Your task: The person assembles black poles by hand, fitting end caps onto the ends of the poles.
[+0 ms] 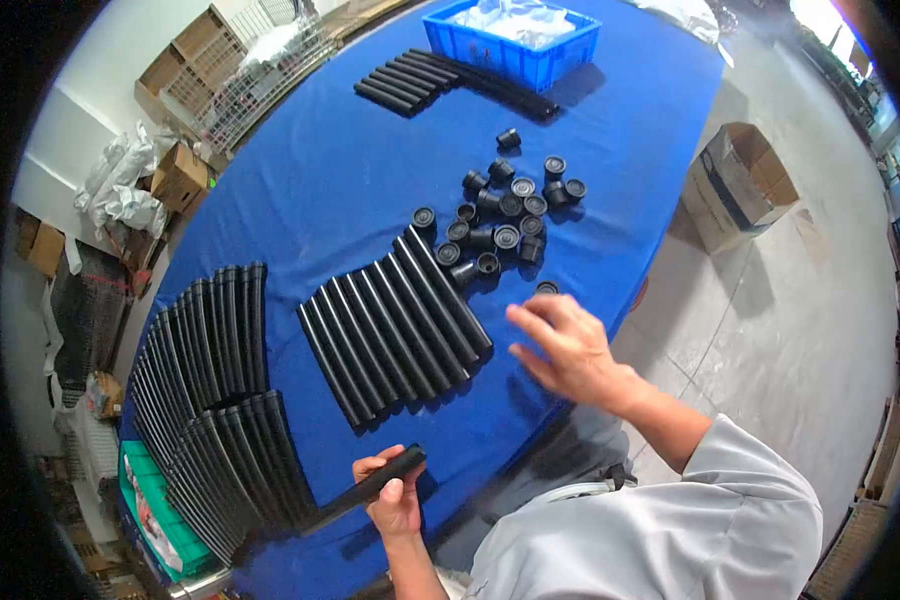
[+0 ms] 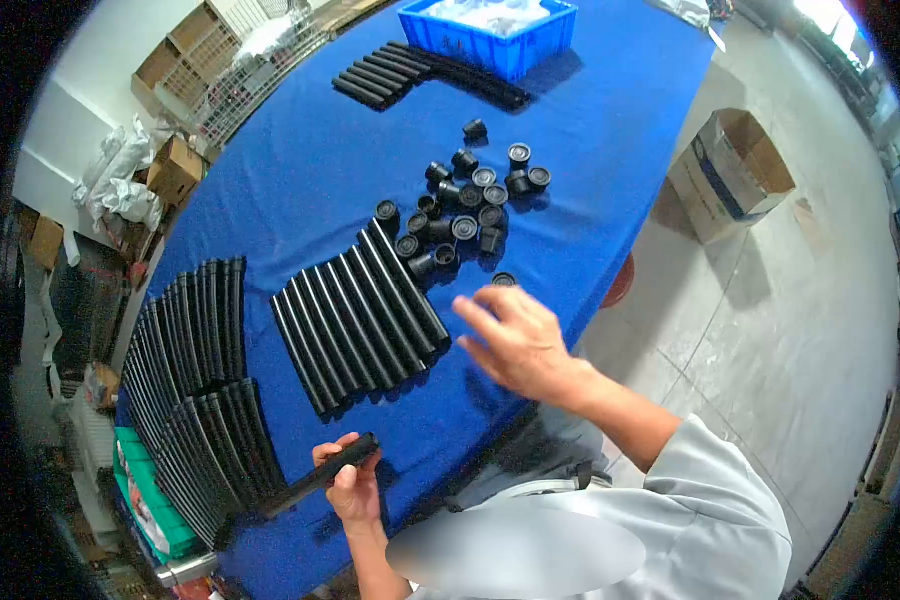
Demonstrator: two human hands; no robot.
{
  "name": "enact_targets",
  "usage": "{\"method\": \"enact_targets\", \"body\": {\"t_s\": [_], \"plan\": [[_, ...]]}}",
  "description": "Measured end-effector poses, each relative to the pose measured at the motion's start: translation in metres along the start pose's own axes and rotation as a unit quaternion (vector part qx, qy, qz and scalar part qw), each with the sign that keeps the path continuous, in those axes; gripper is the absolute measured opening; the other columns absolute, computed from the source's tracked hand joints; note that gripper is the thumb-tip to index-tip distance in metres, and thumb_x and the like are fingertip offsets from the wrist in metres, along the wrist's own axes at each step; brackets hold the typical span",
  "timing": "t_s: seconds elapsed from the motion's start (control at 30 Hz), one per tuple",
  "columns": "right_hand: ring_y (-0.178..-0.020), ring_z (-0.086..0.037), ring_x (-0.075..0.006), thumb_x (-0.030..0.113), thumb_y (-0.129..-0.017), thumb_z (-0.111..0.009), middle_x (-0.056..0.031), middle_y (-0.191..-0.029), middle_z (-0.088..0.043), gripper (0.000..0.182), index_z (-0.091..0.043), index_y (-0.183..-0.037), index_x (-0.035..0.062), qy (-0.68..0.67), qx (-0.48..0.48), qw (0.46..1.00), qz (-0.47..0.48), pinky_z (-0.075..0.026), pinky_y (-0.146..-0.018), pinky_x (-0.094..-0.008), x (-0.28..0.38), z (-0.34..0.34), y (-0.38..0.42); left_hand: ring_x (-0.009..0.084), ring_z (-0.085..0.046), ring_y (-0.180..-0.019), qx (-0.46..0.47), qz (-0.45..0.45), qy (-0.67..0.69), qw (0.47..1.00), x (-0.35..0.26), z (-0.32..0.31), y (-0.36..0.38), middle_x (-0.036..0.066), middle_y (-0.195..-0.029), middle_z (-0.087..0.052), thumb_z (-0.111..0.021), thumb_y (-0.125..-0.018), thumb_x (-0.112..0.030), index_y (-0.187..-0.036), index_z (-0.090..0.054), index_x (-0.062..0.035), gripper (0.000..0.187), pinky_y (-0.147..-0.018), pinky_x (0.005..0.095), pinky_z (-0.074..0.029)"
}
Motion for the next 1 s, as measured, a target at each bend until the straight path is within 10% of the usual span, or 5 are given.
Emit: {"method": "enact_targets", "body": {"t_s": [0.1,0.33,0.5,0.6,1.0], "plan": [[-0.115,-0.056,-0.0365,0.013,-0.081,-0.073,-0.0195,-0.129,-0.056,0.048,-0.064,-0.128,0.0089,0.135,0.083,0.986,-0.056,-0.050,-0.095,-0.0453,-0.031,-0.010,0.005,0.0339,-0.069,-0.111,-0.038,-0.014,-0.007,0.999,0.007,0.008,-0.004,0.021,-0.123,-0.067,-0.079,-0.082,-0.012,-0.128,-0.057,-0.0046,0.052,-0.095,0.0492,-0.062],[-0.103,-0.060,-0.0334,0.002,-0.082,-0.063,-0.0154,-0.116,-0.060,0.047,-0.062,-0.129,0.0064,0.165,0.098,0.980,-0.045,-0.052,-0.090,-0.0420,-0.066,-0.010,0.009,0.0352,-0.067,-0.115,-0.001,-0.032,0.074,0.997,0.012,0.023,-0.004,0.022,-0.123,-0.066,-0.075,-0.087,-0.010,-0.124,-0.060,-0.0041,0.041,-0.096,0.0517,-0.061],[-0.100,-0.061,-0.0369,0.010,-0.084,-0.078,-0.0178,-0.109,-0.059,0.042,-0.061,-0.122,0.0000,-0.070,0.115,0.988,-0.073,-0.051,-0.086,-0.0427,-0.027,-0.003,-0.003,0.0369,-0.062,-0.124,-0.009,-0.031,0.079,0.996,0.019,0.026,-0.006,0.016,-0.124,-0.066,-0.073,-0.089,-0.012,-0.121,-0.060,-0.0058,0.035,-0.100,0.0553,-0.058],[-0.094,-0.068,-0.0262,0.014,-0.088,-0.078,-0.0157,-0.107,-0.064,0.042,-0.061,-0.123,-0.0014,-0.372,0.228,0.891,-0.128,-0.056,-0.082,-0.0360,0.025,-0.049,0.016,0.0397,-0.064,-0.121,-0.007,-0.010,0.092,0.996,0.017,0.024,-0.008,0.024,-0.126,-0.066,-0.073,-0.089,-0.010,-0.123,-0.061,-0.0039,0.037,-0.101,0.0557,-0.057],[-0.089,-0.063,-0.0203,0.010,-0.087,-0.078,-0.0099,-0.107,-0.065,0.041,-0.064,-0.124,0.0005,-0.449,0.278,0.844,-0.095,-0.052,-0.077,-0.0327,0.093,-0.124,0.025,0.0376,-0.067,-0.116,-0.035,-0.021,0.056,0.998,0.011,0.016,-0.006,0.028,-0.125,-0.066,-0.071,-0.093,-0.013,-0.124,-0.060,-0.0028,0.034,-0.100,0.0518,-0.059]]}}
Point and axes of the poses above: each hand's wrist, its own y-axis away from the middle knuckle, its own z-axis out of the back of the hand, x = y × z, the point moved 5 cm from there along -y, towards the middle knuckle
